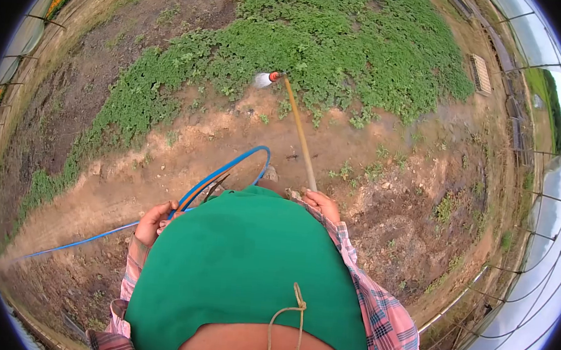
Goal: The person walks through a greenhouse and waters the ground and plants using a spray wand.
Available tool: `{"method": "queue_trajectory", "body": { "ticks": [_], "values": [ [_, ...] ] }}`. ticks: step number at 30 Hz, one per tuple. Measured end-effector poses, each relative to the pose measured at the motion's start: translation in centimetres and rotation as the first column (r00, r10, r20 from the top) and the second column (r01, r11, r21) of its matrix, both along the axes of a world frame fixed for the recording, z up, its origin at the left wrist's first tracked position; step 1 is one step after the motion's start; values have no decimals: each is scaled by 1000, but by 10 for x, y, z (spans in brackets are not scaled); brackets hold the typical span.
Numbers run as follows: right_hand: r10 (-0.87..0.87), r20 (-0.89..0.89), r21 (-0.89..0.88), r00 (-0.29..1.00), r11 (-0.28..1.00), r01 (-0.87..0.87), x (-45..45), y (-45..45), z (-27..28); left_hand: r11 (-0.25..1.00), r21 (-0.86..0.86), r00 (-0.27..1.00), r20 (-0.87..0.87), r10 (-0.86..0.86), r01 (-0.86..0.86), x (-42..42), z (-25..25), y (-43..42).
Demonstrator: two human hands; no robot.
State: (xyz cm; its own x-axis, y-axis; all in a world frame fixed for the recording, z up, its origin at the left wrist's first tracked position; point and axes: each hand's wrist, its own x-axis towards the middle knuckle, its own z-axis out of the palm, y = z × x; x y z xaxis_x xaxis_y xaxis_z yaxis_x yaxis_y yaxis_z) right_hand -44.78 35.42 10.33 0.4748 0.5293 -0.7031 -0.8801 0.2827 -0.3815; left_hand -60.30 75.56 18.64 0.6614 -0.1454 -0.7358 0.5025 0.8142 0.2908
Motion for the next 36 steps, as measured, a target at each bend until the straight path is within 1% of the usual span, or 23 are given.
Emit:
{"method": "queue_trajectory", "body": {
  "ticks": [2,5,8,9,12,16,19,22,23,26,27,28,30,32,35,36],
  "values": [
    [-13,14,-58,1000,998,14,-8,6,7,999,-51,1000,17,8,-7,-2,-5,9],
    [-93,-33,-77,995,993,90,-18,9,20,994,-107,1000,19,14,-11,-5,-9,23],
    [-176,-36,-29,984,984,175,-26,-2,29,988,-157,1000,12,3,-1,-1,-1,29],
    [-230,-18,-98,973,969,227,-27,-2,38,987,-159,1000,31,-6,11,-2,-4,32],
    [-411,-10,-84,911,909,409,-36,-12,40,983,-179,997,72,-25,37,-9,-10,40],
    [-460,40,-133,887,877,461,-46,-10,52,974,-221,994,106,-28,51,-15,-10,46],
    [-392,57,-179,918,901,396,-58,-12,42,973,-225,993,111,-36,60,-22,-11,53],
    [-323,149,-307,934,883,354,-76,3,24,975,-216,995,98,-35,55,-30,-12,59],
    [-308,152,-367,939,865,343,-83,10,24,976,-212,995,93,-33,52,-32,-13,61],
    [-330,103,-448,938,827,340,-100,48,40,979,-180,990,123,-74,96,-39,-17,70],
    [-408,39,-377,912,839,391,-107,61,50,982,-166,990,117,-75,94,-41,-19,72],
    [-444,3,-346,896,840,418,-113,67,56,984,-152,991,112,-77,94,-43,-22,74],
    [-448,-5,-337,894,842,421,-126,72,52,985,-144,992,95,-79,93,-47,-26,78],
    [-438,14,-355,899,838,414,-135,69,43,983,-157,994,74,-80,90,-48,-32,80],
    [-401,69,-437,914,811,389,-144,59,23,986,-129,993,63,-100,108,-52,-38,85],
    [-393,88,-466,915,796,387,-143,58,11,982,-157,992,83,-92,105,-52,-38,85]
  ]
}}
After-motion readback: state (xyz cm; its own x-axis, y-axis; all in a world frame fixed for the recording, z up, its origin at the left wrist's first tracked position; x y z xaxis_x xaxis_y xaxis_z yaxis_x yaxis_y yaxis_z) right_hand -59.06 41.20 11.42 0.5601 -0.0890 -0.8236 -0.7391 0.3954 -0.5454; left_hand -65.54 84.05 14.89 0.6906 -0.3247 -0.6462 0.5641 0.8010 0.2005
